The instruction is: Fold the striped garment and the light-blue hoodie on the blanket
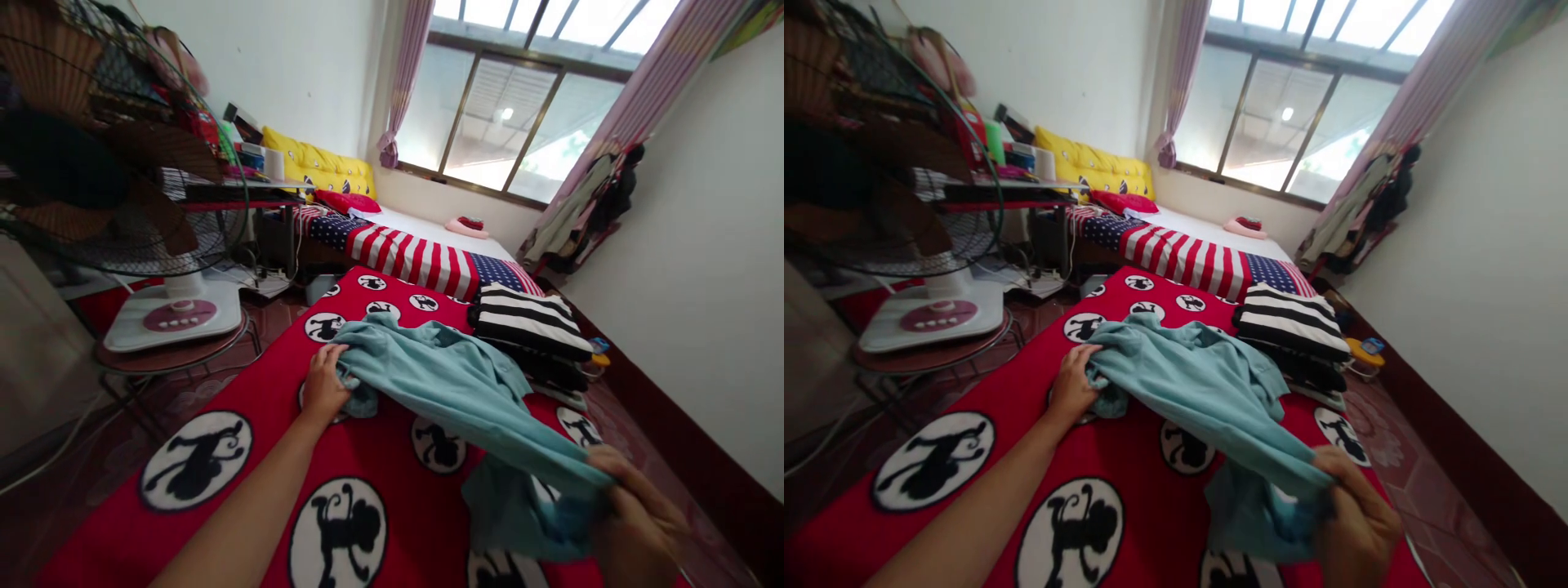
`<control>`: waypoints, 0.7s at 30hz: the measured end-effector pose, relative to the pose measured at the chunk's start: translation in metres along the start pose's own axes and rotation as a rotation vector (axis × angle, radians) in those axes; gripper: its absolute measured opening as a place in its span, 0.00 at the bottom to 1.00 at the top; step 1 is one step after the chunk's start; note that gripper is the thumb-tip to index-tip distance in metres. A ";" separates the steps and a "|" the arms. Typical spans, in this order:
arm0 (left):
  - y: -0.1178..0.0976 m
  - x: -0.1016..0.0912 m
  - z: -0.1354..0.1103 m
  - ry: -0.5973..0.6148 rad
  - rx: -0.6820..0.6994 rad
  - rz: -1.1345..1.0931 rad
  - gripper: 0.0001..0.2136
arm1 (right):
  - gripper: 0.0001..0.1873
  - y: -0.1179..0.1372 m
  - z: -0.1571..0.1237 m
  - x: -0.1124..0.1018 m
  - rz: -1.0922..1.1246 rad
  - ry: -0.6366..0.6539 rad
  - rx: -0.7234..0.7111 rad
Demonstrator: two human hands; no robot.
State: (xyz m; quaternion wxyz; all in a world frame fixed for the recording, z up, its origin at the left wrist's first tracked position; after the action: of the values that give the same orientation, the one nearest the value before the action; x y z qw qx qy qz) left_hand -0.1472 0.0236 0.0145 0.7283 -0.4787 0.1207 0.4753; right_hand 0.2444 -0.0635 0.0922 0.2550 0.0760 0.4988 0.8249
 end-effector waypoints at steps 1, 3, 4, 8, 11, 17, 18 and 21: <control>0.000 0.001 -0.001 0.024 0.010 0.016 0.26 | 0.04 -0.003 0.003 -0.016 -0.051 -0.078 0.006; -0.002 0.005 -0.003 0.075 0.041 0.036 0.23 | 0.05 -0.012 0.006 -0.034 -0.231 -0.086 0.005; -0.003 0.007 -0.003 0.096 0.057 0.029 0.19 | 0.05 -0.017 0.006 -0.035 -0.333 -0.032 -0.006; -0.004 0.011 -0.003 0.157 0.118 -0.035 0.08 | 0.15 -0.040 -0.008 -0.008 -0.568 0.365 -0.137; -0.007 -0.005 0.001 0.174 0.160 -0.088 0.08 | 0.30 -0.049 -0.025 0.024 -0.671 0.678 -0.148; -0.007 -0.093 0.011 0.295 0.177 -0.330 0.06 | 0.24 -0.036 -0.043 0.049 -0.641 0.910 -0.066; -0.002 -0.107 0.012 0.338 0.167 -0.367 0.06 | 0.22 -0.030 -0.046 0.049 -0.583 0.943 -0.041; 0.022 -0.135 0.011 0.564 0.125 -0.376 0.09 | 0.20 -0.007 -0.053 0.046 -0.430 1.048 0.109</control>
State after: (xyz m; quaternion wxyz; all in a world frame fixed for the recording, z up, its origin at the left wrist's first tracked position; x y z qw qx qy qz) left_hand -0.2383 -0.0434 0.0927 0.7691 -0.5595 0.2556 0.1736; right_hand 0.1873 -0.0802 0.0541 0.1312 -0.4335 0.6049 0.6549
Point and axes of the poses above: each hand's wrist, its own z-axis towards the middle knuckle, its own x-axis out of the palm, y = z × x, the point moved 1 cm from there along z, towards the middle knuckle, and after that the axes turned 3 degrees about z, right-handed, at the moved point
